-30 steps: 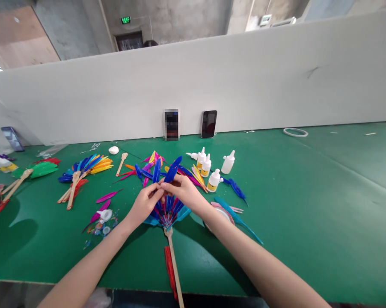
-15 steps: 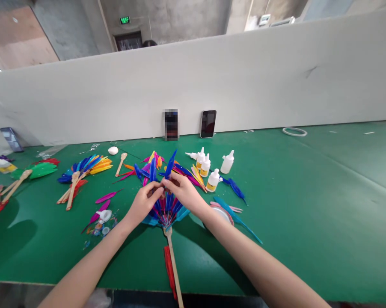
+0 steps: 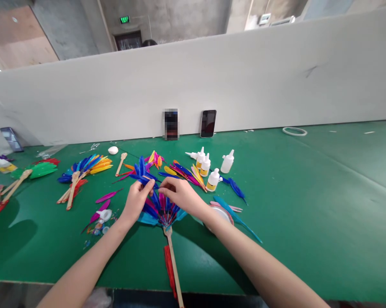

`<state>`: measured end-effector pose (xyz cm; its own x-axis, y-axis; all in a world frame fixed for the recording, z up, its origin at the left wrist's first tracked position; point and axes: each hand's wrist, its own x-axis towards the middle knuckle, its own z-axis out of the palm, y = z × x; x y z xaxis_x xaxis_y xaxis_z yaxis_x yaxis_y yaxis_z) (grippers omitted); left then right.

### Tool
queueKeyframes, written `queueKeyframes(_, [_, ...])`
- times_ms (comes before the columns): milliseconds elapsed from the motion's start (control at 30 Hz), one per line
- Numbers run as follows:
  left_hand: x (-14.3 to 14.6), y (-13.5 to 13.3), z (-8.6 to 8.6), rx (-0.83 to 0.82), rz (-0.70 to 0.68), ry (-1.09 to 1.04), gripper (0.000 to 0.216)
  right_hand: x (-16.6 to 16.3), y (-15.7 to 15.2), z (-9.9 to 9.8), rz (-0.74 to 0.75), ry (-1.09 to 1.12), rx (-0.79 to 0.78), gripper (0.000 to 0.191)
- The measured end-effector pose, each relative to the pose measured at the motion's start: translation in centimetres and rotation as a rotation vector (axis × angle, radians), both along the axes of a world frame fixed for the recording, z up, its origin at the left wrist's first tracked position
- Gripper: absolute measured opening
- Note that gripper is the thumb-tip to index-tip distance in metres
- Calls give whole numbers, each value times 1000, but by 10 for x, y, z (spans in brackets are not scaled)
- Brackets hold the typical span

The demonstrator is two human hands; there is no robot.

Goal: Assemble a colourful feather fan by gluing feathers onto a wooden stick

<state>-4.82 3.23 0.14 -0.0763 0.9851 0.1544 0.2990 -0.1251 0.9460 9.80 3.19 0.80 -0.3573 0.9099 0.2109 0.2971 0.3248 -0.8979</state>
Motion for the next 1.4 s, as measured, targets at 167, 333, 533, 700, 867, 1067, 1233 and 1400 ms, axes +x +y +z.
queueKeyframes(167, [-4, 3, -4, 50, 90, -55, 33, 6, 7, 0, 80, 227, -261, 4])
queueKeyframes(333, [-1, 0, 1, 52, 41, -24, 29, 9, 8, 1, 104, 290, -337, 9])
queueKeyframes(533, [3, -6, 7, 57, -26, 40, 29, 5, 6, -2, 149, 248, -256, 13])
queueKeyframes(700, [1, -4, 5, 56, 8, 54, 30, 2, 5, -4, 63, 143, -79, 13])
queueKeyframes(867, [-7, 3, 0, 80, 119, -19, 31, 3, 7, -7, -70, 118, -39, 13])
queueKeyframes(1067, [-8, 5, -1, 103, 146, -41, 31, 0, 9, -10, -105, 71, -67, 18])
queueKeyframes(1233, [-9, 6, 0, 188, 191, -54, 23, -3, 5, -7, -126, 91, -101, 16])
queueKeyframes(1400, [-15, 9, 1, 240, 239, -50, 18, -16, -10, -3, -35, 23, -70, 16])
